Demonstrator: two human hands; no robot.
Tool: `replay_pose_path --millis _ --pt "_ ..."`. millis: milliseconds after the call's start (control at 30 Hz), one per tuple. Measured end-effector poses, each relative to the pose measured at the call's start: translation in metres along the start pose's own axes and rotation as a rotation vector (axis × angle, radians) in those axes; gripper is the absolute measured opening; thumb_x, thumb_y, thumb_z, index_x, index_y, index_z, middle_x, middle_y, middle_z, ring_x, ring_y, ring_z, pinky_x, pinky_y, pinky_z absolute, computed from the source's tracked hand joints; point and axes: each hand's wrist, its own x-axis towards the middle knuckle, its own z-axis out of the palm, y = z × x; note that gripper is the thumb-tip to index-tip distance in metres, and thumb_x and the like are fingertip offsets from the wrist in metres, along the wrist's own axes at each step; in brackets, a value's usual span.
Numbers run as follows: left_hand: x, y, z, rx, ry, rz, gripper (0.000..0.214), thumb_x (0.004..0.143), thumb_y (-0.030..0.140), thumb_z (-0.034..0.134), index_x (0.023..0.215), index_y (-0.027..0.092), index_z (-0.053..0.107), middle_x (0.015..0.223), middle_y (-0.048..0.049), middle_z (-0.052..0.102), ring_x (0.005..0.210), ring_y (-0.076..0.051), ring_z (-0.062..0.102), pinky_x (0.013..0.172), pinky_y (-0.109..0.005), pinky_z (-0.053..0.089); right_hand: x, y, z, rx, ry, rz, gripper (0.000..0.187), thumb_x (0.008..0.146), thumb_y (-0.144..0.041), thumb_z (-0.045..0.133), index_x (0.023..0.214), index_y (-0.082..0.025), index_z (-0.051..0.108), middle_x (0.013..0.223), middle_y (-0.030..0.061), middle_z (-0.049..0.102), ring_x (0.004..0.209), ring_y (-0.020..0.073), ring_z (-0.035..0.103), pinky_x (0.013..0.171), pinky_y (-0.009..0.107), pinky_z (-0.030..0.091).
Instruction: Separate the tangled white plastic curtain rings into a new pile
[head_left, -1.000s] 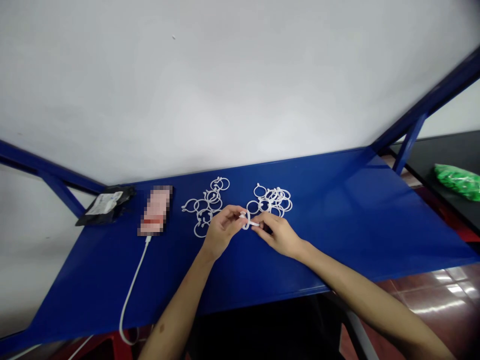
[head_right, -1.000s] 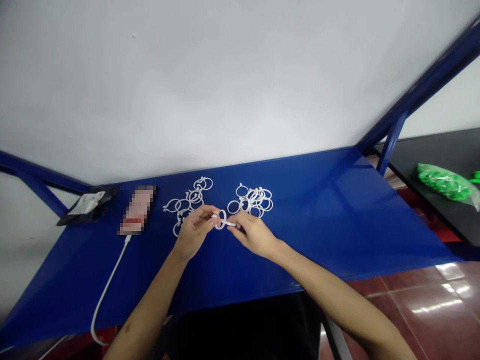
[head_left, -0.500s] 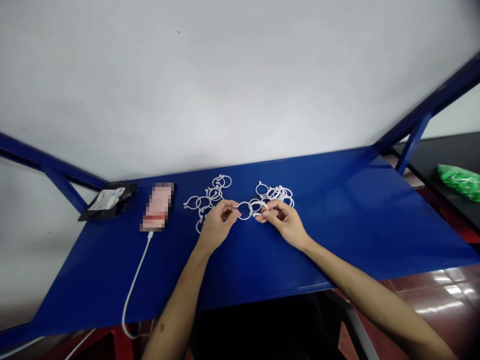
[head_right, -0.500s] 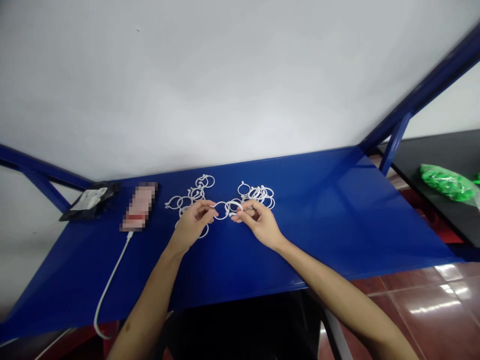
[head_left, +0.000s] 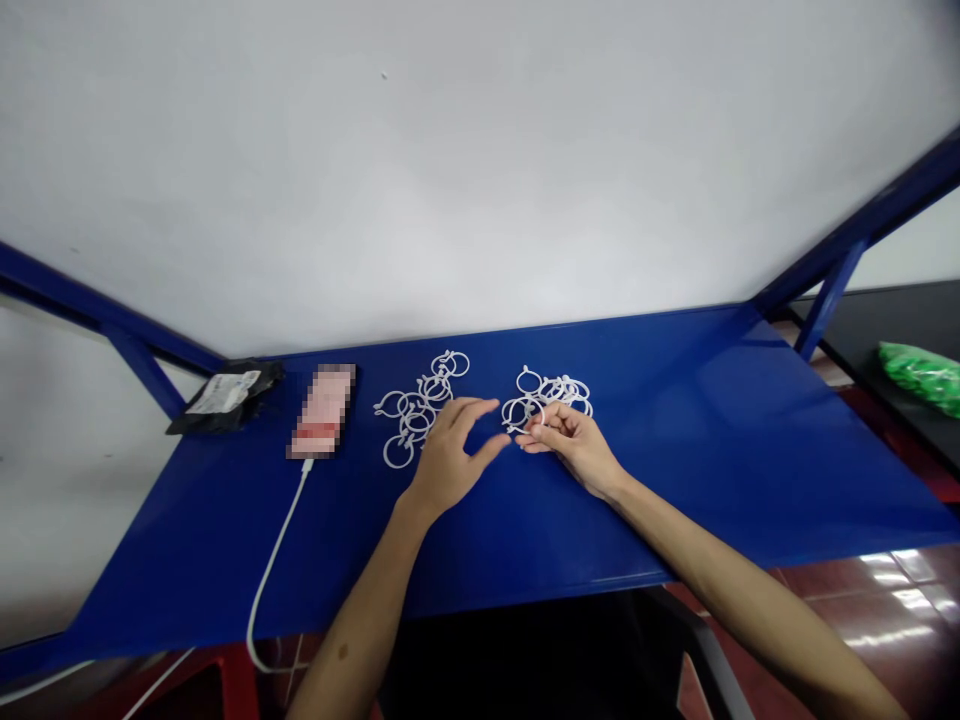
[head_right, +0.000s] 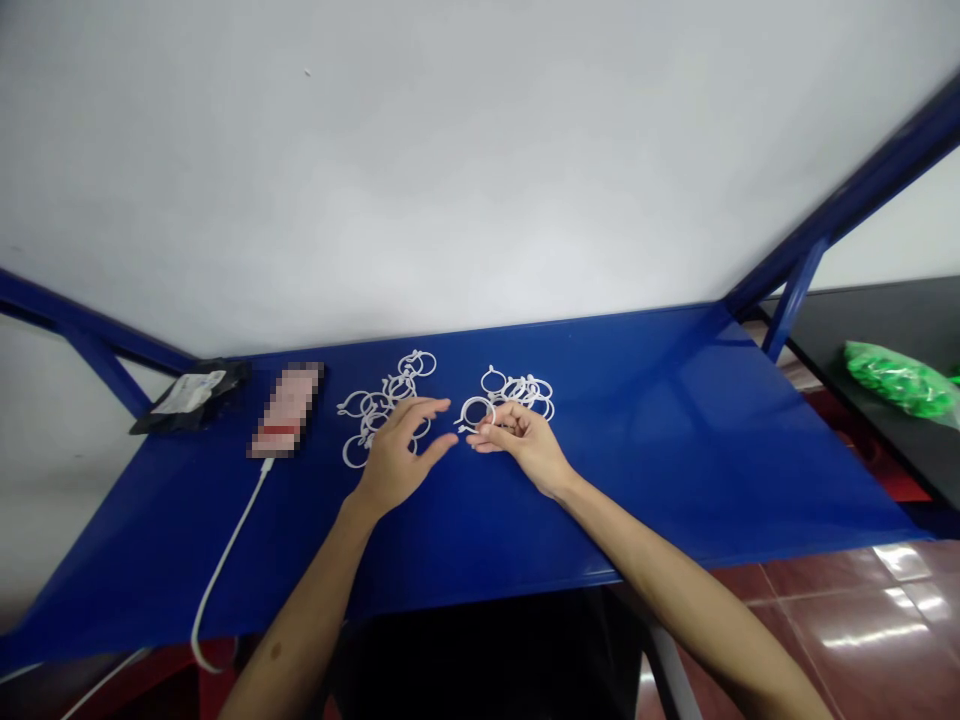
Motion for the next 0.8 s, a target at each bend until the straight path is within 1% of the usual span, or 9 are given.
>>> replay_pose_path --millis 67,133,200,300,433,500,567,667,800 --pt "-0.001 0.006 0.003 -0.12 -0.03 0.073 0.03 0.091 0.033 0.068 0.118 0.023 0.062 0.107 -0.0047 0.069 0.096 -0.018 0.066 0.086 -0.034 0.056 0.0 0.001 0.0 0.031 -0.048 0.034 0.027 0.078 -0.034 0.082 0.087 -0.019 0.062 0.09 0.0019 0.072 0.083 0.0158 0.075 0.079 0.029 0.062" --pt "-0.002 0.01 0.006 -0.164 0.003 0.109 0.016 0.092 0.03 0.066 0.107 0.023 0.065 0.096 -0.0027 0.071 0.089 -0.016 0.068 0.081 -0.031 0.056 0.0 0.001 0.0 0.03 -0.095 0.032 0.028 0.079 -0.033 0.082 0.092 -0.019 0.062 0.089 0.0016 0.071 0.08 0.0146 0.074 0.076 0.028 0.062" --pt "-0.002 0.012 0.008 -0.196 0.024 0.096 0.007 0.094 0.026 0.064 0.099 0.022 0.067 0.09 -0.0021 0.071 0.086 -0.015 0.068 0.079 -0.029 0.055 -0.002 0.0 0.001 -0.012 -0.116 -0.009 0.039 0.079 -0.032 0.082 0.109 -0.022 0.059 0.087 0.0 0.07 0.074 0.0133 0.072 0.069 0.026 0.06" --pt "0.0 0.012 0.005 -0.255 -0.041 0.044 0.009 0.095 0.024 0.061 0.098 0.023 0.07 0.092 -0.0025 0.071 0.087 -0.015 0.068 0.08 -0.03 0.055 -0.007 -0.003 0.004 -0.164 -0.107 -0.085 0.05 0.083 -0.036 0.077 0.126 -0.026 0.054 0.085 -0.0019 0.066 0.064 0.0105 0.066 0.058 0.024 0.055" --pt "0.0 0.012 0.0 -0.325 -0.139 -0.012 0.012 0.095 0.024 0.061 0.102 0.025 0.071 0.092 -0.0018 0.072 0.085 -0.015 0.068 0.079 -0.029 0.055 -0.012 -0.005 0.007 -0.406 -0.075 -0.123 0.028 0.093 -0.044 0.063 0.11 -0.022 0.065 0.069 -0.0041 0.058 0.054 0.0089 0.057 0.052 0.023 0.05" --pt "-0.001 0.013 0.0 -0.333 -0.119 -0.061 0.012 0.093 0.025 0.065 0.103 0.025 0.071 0.09 -0.0013 0.073 0.082 -0.015 0.068 0.078 -0.029 0.054 -0.013 -0.004 0.006 -0.477 -0.052 -0.15 0.023 0.094 -0.044 0.062 0.101 -0.022 0.065 0.062 -0.0061 0.053 0.05 0.0085 0.053 0.049 0.022 0.046" --pt "-0.002 0.013 0.003 -0.324 -0.078 -0.072 0.005 0.091 0.026 0.067 0.093 0.024 0.071 0.085 -0.0005 0.073 0.079 -0.015 0.067 0.076 -0.029 0.053 -0.014 -0.003 0.005 -0.519 -0.061 -0.161 0.022 0.094 -0.043 0.063 0.097 -0.021 0.065 0.061 -0.0062 0.053 0.05 0.0085 0.053 0.048 0.022 0.044" --pt "-0.002 0.014 0.007 -0.314 -0.039 -0.001 0.017 0.092 0.025 0.065 0.076 0.023 0.068 0.076 0.0008 0.072 0.074 -0.015 0.064 0.073 -0.029 0.051 -0.014 -0.003 0.002 -0.567 -0.111 -0.161 0.021 0.095 -0.042 0.062 0.094 -0.021 0.065 0.064 -0.0045 0.058 0.053 0.0092 0.055 0.049 0.022 0.043" --pt "-0.002 0.016 0.012 -0.3 -0.015 0.046 0.016 0.094 0.022 0.062 0.081 0.024 0.071 0.076 0.0011 0.074 0.073 -0.016 0.062 0.073 -0.031 0.05 -0.015 -0.006 0.002 -0.649 -0.078 -0.241 0.022 0.095 -0.042 0.061 0.091 -0.021 0.065 0.064 -0.0034 0.059 0.053 0.0097 0.051 0.049 0.023 0.04"
